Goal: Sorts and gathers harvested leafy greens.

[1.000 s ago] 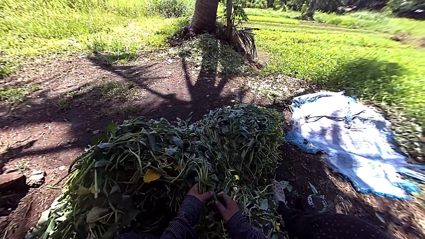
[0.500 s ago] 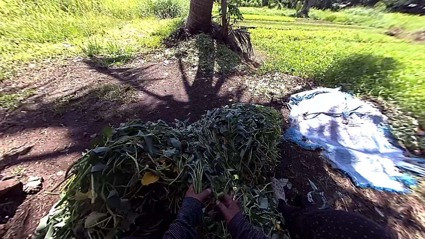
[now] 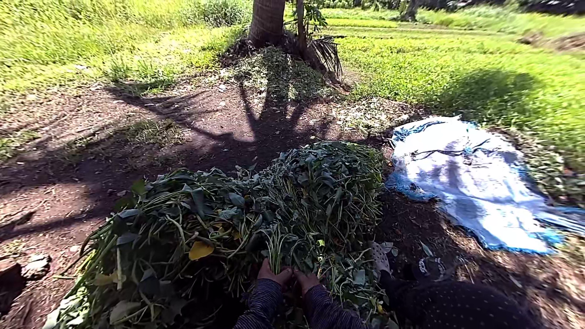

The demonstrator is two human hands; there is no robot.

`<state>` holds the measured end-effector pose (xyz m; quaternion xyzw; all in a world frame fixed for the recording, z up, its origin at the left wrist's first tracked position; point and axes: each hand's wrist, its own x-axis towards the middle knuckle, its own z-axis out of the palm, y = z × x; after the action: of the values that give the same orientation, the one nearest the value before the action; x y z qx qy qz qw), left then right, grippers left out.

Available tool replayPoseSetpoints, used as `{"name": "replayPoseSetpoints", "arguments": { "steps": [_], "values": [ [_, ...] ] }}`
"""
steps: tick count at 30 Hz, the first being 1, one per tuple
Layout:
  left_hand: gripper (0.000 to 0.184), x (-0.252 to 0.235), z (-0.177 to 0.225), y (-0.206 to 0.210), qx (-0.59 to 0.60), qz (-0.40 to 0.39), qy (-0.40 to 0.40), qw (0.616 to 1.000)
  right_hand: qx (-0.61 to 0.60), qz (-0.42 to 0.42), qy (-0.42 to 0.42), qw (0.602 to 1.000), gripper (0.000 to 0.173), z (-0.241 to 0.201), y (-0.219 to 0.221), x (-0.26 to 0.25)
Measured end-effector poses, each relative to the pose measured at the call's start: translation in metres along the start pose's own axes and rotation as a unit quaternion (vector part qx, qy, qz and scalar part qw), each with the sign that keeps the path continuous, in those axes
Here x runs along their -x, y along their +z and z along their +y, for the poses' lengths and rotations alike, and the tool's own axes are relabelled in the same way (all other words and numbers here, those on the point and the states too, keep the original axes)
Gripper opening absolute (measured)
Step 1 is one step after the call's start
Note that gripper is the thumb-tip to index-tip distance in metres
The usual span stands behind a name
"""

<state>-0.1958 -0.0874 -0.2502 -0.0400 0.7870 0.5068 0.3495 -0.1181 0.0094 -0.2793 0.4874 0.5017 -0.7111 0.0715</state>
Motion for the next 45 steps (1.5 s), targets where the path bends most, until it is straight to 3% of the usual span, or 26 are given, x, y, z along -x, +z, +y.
{"name": "replayPoseSetpoints", "arguments": {
  "steps": [4, 6, 8, 10, 12, 14, 15, 17, 20, 22, 24, 29, 34, 36, 39, 41, 43, 45],
  "values": [
    [0.066, -0.002, -0.003, 0.005, 0.053, 0.032, -0.016, 0.998, 0.211, -0.014, -0.101, 0.972, 0.046, -0.011, -0.010, 0.015],
    [0.067, -0.006, -0.004, 0.006, 0.079, 0.079, -0.022, 0.993, 0.371, -0.043, -0.177, 0.911, 0.043, -0.017, -0.018, 0.023],
    [0.066, -0.015, 0.001, -0.004, 0.121, 0.129, -0.023, 0.984, 0.480, -0.097, -0.199, 0.849, 0.041, -0.005, -0.024, 0.025],
    [0.064, -0.026, 0.004, -0.017, 0.147, 0.149, -0.025, 0.977, 0.580, -0.175, -0.176, 0.776, 0.035, 0.025, -0.032, 0.018],
    [0.065, -0.030, 0.004, -0.027, 0.141, 0.145, -0.023, 0.979, 0.676, -0.242, -0.093, 0.690, 0.035, 0.047, -0.041, 0.019],
    [0.061, -0.025, 0.011, -0.035, 0.111, 0.107, -0.032, 0.987, 0.731, -0.282, -0.029, 0.621, 0.048, 0.028, -0.053, 0.031],
    [0.058, -0.022, 0.014, -0.036, 0.097, 0.088, -0.036, 0.991, 0.733, -0.280, -0.030, 0.619, 0.063, 0.006, -0.062, 0.039],
    [0.054, -0.014, 0.018, -0.036, 0.091, 0.063, -0.038, 0.993, 0.678, -0.228, -0.090, 0.692, 0.076, -0.036, -0.081, 0.051],
    [0.049, -0.002, 0.025, -0.031, 0.126, 0.035, -0.025, 0.991, 0.496, -0.163, -0.211, 0.827, 0.061, -0.060, -0.071, 0.055],
    [0.049, 0.004, 0.027, -0.026, 0.163, 0.019, -0.025, 0.986, 0.437, -0.166, -0.223, 0.856, 0.054, -0.058, -0.047, 0.058],
    [0.049, 0.008, 0.028, -0.024, 0.201, 0.021, -0.033, 0.979, 0.462, -0.153, -0.215, 0.847, 0.045, -0.048, -0.029, 0.056],
    [0.047, -0.006, 0.013, -0.026, 0.296, 0.090, -0.029, 0.950, 0.560, -0.134, -0.159, 0.802, 0.042, -0.026, -0.014, 0.058],
    [0.038, -0.020, 0.018, -0.047, 0.361, 0.140, 0.025, 0.922, 0.558, -0.184, -0.175, 0.790, 0.038, 0.008, -0.041, 0.062],
    [0.036, -0.019, 0.023, -0.058, 0.380, 0.124, 0.033, 0.916, 0.546, -0.187, -0.168, 0.799, 0.038, 0.015, -0.058, 0.056],
    [0.038, -0.017, 0.026, -0.064, 0.361, 0.103, 0.046, 0.926, 0.473, -0.116, -0.206, 0.849, 0.049, -0.012, -0.072, 0.054],
    [0.040, -0.008, 0.028, -0.059, 0.345, 0.086, 0.041, 0.934, 0.434, -0.088, -0.265, 0.857, 0.057, -0.037, -0.061, 0.064],
    [0.042, 0.000, 0.032, -0.051, 0.337, 0.070, 0.030, 0.939, 0.411, -0.100, -0.325, 0.846, 0.064, -0.045, -0.040, 0.064],
    [0.043, 0.002, 0.033, -0.045, 0.333, 0.044, 0.026, 0.941, 0.379, -0.151, -0.334, 0.850, 0.060, -0.053, -0.022, 0.059]
  ]
}}
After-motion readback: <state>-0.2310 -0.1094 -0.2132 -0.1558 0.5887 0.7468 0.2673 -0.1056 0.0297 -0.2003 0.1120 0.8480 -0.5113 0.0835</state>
